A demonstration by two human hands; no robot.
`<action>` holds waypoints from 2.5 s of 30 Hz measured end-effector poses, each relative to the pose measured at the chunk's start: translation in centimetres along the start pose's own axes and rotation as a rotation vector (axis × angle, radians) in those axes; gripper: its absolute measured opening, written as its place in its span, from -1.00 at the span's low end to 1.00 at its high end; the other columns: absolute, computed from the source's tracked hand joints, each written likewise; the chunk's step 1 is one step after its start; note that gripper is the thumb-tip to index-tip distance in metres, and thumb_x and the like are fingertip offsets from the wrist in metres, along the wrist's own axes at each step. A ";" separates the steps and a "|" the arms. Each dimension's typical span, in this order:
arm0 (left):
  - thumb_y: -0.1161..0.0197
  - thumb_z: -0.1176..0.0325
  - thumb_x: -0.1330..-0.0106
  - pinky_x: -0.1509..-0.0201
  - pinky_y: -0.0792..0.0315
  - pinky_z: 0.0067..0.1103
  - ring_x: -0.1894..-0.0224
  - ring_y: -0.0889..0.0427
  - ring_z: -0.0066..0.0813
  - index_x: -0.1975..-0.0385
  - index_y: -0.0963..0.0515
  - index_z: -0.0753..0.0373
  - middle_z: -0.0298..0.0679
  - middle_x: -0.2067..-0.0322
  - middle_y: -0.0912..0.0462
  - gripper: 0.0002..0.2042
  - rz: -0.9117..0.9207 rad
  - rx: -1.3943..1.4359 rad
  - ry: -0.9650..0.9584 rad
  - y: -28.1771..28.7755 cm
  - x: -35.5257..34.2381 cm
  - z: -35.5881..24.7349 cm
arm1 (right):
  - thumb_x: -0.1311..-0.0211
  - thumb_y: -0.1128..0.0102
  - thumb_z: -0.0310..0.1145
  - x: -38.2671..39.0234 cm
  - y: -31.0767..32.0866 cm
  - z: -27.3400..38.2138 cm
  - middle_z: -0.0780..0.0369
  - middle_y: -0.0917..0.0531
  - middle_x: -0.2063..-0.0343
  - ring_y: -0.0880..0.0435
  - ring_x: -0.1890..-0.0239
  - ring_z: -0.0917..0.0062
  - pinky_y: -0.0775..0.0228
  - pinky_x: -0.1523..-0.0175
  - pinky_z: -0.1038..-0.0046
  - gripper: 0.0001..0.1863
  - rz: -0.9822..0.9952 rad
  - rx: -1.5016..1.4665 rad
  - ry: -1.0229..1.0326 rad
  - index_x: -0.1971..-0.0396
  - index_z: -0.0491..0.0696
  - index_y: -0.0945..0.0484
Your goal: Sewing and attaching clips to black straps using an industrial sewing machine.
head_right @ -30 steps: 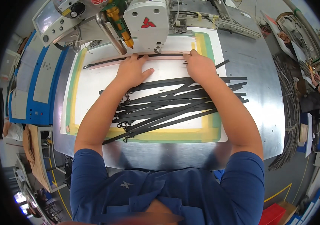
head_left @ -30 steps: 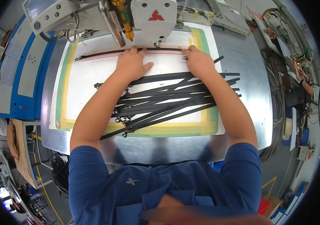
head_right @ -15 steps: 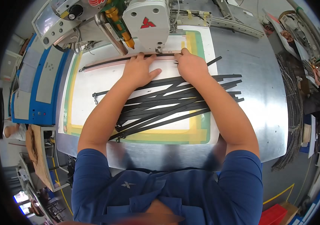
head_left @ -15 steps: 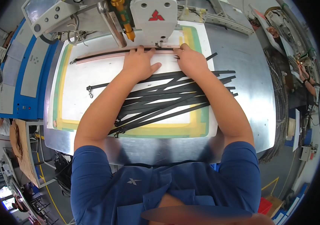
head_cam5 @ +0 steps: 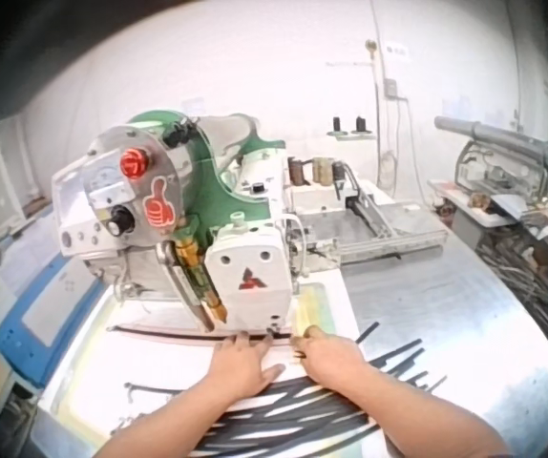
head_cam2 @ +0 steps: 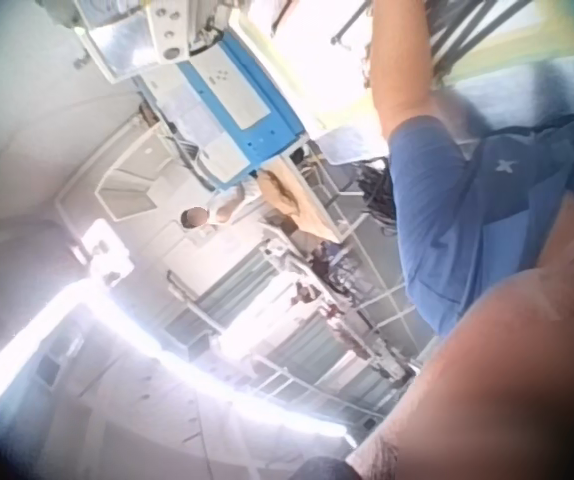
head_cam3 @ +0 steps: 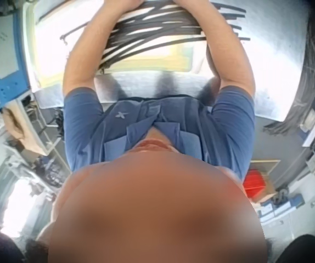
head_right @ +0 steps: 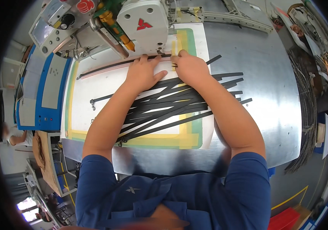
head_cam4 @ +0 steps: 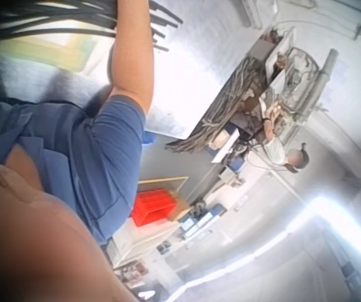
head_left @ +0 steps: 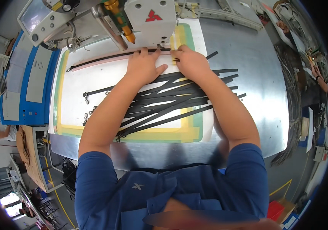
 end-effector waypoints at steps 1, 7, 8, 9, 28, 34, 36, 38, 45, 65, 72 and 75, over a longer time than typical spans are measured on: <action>-0.30 -0.20 -0.36 -0.34 -0.41 -0.08 -0.24 -0.55 0.19 -0.38 -0.53 0.00 0.15 -0.22 -0.54 -0.34 -0.009 -0.001 0.002 -0.1 -0.1 -0.1 | -0.31 -0.19 -0.38 0.2 0.0 -0.1 0.21 -0.65 -0.01 -0.76 0.02 0.25 -0.64 -0.05 0.17 -0.59 -0.017 -0.016 0.028 -0.16 0.10 -0.67; -0.32 -0.19 -0.36 -0.35 -0.44 -0.15 -0.21 -0.58 0.18 -0.39 -0.53 -0.01 0.19 -0.15 -0.55 -0.35 -0.066 -0.010 -0.005 -0.5 -0.2 -0.5 | -0.30 -0.22 -0.36 0.8 0.1 -0.1 0.26 -0.65 -0.06 -0.76 0.03 0.26 -0.64 -0.04 0.19 -0.61 -0.016 -0.029 0.079 -0.13 0.10 -0.65; -0.32 -0.19 -0.36 -0.35 -0.43 -0.15 -0.21 -0.59 0.18 -0.39 -0.53 -0.01 0.20 -0.16 -0.55 -0.35 -0.074 0.007 0.000 -0.5 -0.2 -0.5 | -0.30 -0.22 -0.36 0.6 0.0 0.0 0.30 -0.64 -0.11 -0.75 0.01 0.27 -0.63 -0.06 0.22 -0.59 0.028 -0.008 0.053 -0.16 0.12 -0.64; -0.32 -0.19 -0.36 -0.35 -0.43 -0.15 -0.21 -0.59 0.18 -0.39 -0.53 -0.01 0.20 -0.16 -0.55 -0.35 -0.076 0.009 0.006 -0.4 -0.2 -0.5 | -0.30 -0.22 -0.36 0.6 -0.2 0.0 0.30 -0.64 -0.11 -0.75 0.01 0.27 -0.63 -0.06 0.22 -0.59 0.030 -0.005 0.059 -0.16 0.12 -0.64; -0.30 -0.06 -0.40 -0.37 -0.42 -0.12 -0.36 -0.51 -0.04 -0.39 -0.47 0.13 -0.04 -0.33 -0.51 -0.37 -0.026 0.102 -0.008 0.6 3.9 7.9 | -0.39 -0.02 -0.43 -1.7 -0.2 2.6 0.09 -0.62 -0.04 -0.78 0.09 0.09 -0.69 0.02 0.12 -0.54 0.062 0.275 0.026 -0.26 0.09 -0.58; -0.27 -0.05 -0.43 -0.34 -0.45 -0.14 -0.31 -0.56 -0.01 -0.30 -0.57 0.15 -0.04 -0.26 -0.59 -0.45 -0.103 0.087 0.012 0.5 6.8 20.6 | -0.40 -0.02 -0.45 -1.3 0.0 2.4 0.05 -0.62 -0.05 -0.76 0.03 0.08 -0.66 -0.05 0.15 -0.57 0.096 0.244 -0.050 -0.23 0.04 -0.57; -0.25 -0.01 -0.44 -0.43 -0.32 -0.15 -0.35 -0.49 -0.06 -0.34 -0.54 0.12 -0.08 -0.28 -0.56 -0.45 -0.135 0.077 -0.027 0.0 8.1 24.1 | -0.37 -0.07 -0.44 -2.2 -0.4 2.6 0.04 -0.61 -0.06 -0.75 -0.01 0.06 -0.64 -0.08 0.10 -0.57 0.151 0.253 -0.117 -0.22 0.04 -0.57; -0.24 -0.01 -0.45 -0.47 -0.26 -0.15 -0.37 -0.46 -0.08 -0.36 -0.53 0.11 -0.10 -0.29 -0.55 -0.45 -0.173 0.066 -0.062 -0.5 8.7 24.3 | -0.34 -0.10 -0.44 -2.2 0.0 2.7 0.02 -0.61 -0.05 -0.73 -0.03 0.04 -0.62 -0.11 0.09 -0.58 0.137 0.190 -0.151 -0.20 0.01 -0.57; -0.19 0.03 -0.47 -0.51 -0.17 -0.15 -0.43 -0.37 -0.07 -0.41 -0.46 0.16 -0.10 -0.34 -0.48 -0.43 -0.201 0.056 -0.073 -0.8 8.7 24.3 | -0.30 -0.21 -0.51 -3.3 -0.9 2.3 -0.09 -0.63 0.01 -0.66 -0.08 -0.04 -0.52 -0.21 0.11 -0.66 0.005 -0.057 -0.052 -0.07 -0.20 -0.55; -0.21 0.01 -0.45 -0.49 -0.20 -0.16 -0.39 -0.42 -0.07 -0.39 -0.49 0.12 -0.10 -0.29 -0.53 -0.43 -0.207 0.057 -0.055 -0.7 8.8 24.4 | -0.32 -0.29 -0.46 -4.1 -3.0 2.6 -0.11 -0.67 0.04 -0.68 -0.02 -0.06 -0.53 -0.18 0.12 -0.65 -0.138 -0.045 -0.026 -0.08 -0.22 -0.64; -0.21 -0.01 -0.45 -0.42 -0.29 -0.19 -0.31 -0.49 -0.05 -0.26 -0.57 0.21 -0.08 -0.23 -0.58 -0.48 -0.335 0.076 -0.027 -1.1 8.7 25.5 | -0.41 -0.22 -0.36 -3.8 0.0 1.3 -0.10 -0.64 -0.06 -0.67 -0.08 -0.06 -0.53 -0.18 0.10 -0.66 -0.350 -0.165 -0.136 -0.11 -0.14 -0.63; -0.21 0.00 -0.46 -0.41 -0.32 -0.19 -0.30 -0.50 -0.01 -0.25 -0.56 0.26 -0.04 -0.22 -0.58 -0.47 -0.330 0.092 0.041 -1.4 8.9 25.9 | -0.48 -0.13 -0.30 -3.2 1.5 1.3 -0.06 -0.64 -0.11 -0.66 -0.12 -0.01 -0.52 -0.20 0.12 -0.66 -0.094 -0.160 -0.366 -0.15 -0.08 -0.63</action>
Point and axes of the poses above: each hand's wrist, its own x-axis away from the middle knuckle, its own y-axis out of the back of the hand, z = x × y, the point moved 6 cm from there along -x, towards the middle knuckle
